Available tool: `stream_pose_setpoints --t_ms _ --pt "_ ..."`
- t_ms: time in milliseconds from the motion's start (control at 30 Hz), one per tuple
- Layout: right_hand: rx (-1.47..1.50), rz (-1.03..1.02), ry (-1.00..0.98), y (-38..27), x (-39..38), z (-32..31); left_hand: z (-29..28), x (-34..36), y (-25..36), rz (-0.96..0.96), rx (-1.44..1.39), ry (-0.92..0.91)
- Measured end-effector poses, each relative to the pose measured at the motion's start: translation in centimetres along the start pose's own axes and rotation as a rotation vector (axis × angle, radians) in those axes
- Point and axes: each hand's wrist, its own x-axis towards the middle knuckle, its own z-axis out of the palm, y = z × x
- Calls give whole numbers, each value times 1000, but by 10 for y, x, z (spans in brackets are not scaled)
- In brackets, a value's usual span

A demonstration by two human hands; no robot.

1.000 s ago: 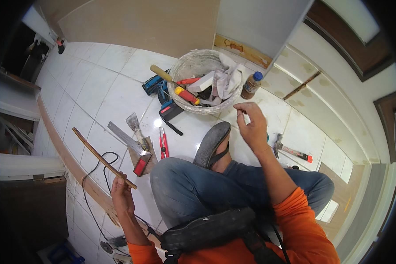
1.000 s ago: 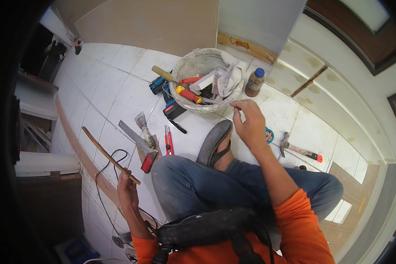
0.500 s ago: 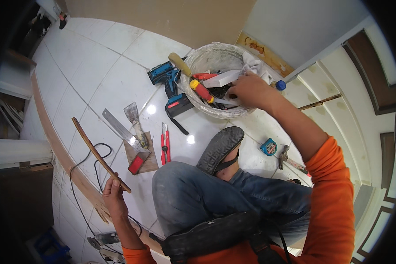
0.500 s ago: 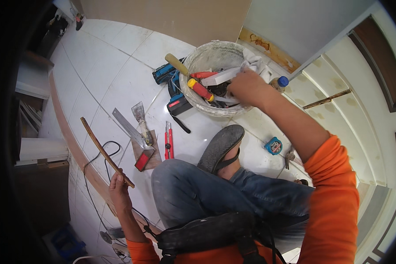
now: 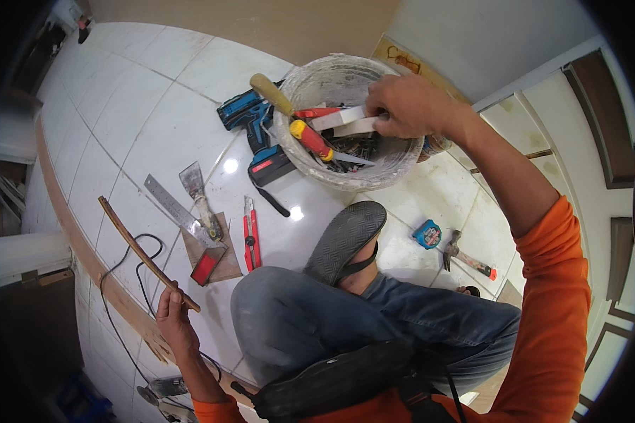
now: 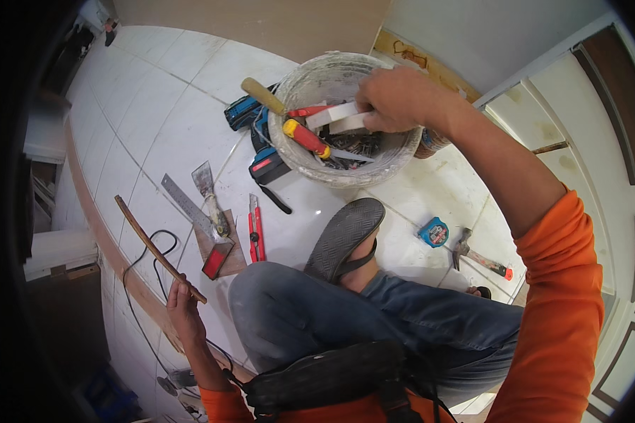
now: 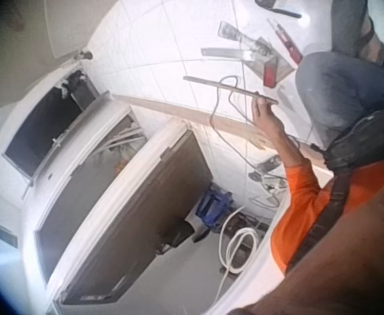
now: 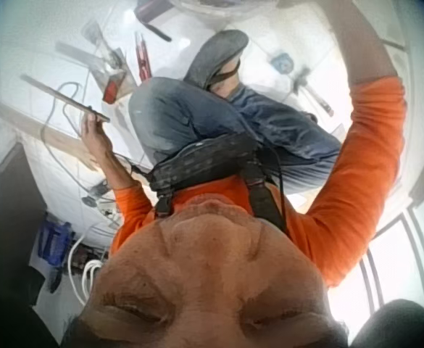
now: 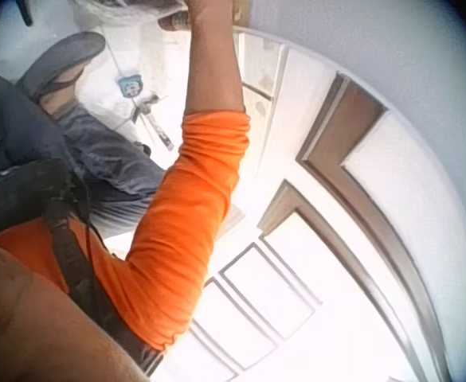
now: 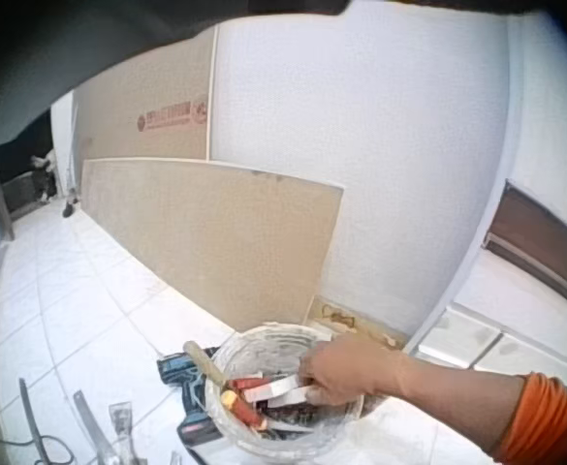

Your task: The person sits on the floor and uses a tape measure to measure a piece of wood. They then use a utility knife to score and cut the wood into smaller pieces, placing the cut pieces into a gap in the wall.

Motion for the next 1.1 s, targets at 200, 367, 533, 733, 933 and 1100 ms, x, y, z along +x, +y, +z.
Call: stream_pose_setpoints --t_ms 200,367,533,733,933,1100 --pt "167 66 14 8 14 2 11 6 0 13 9 -11" --pt "154 72 -10 9 27 9 18 8 1 32 35 -40" --pt "200 62 51 16 33 15 23 7 4 47 49 -59" --pt "253 85 -56 10 38 12 24 6 6 60 45 -58" --pt "135 107 -1 -1 36 33 19 5 -4 31 18 -34" --pt "129 19 256 -12 21 47 22 0 -7 3 24 11"
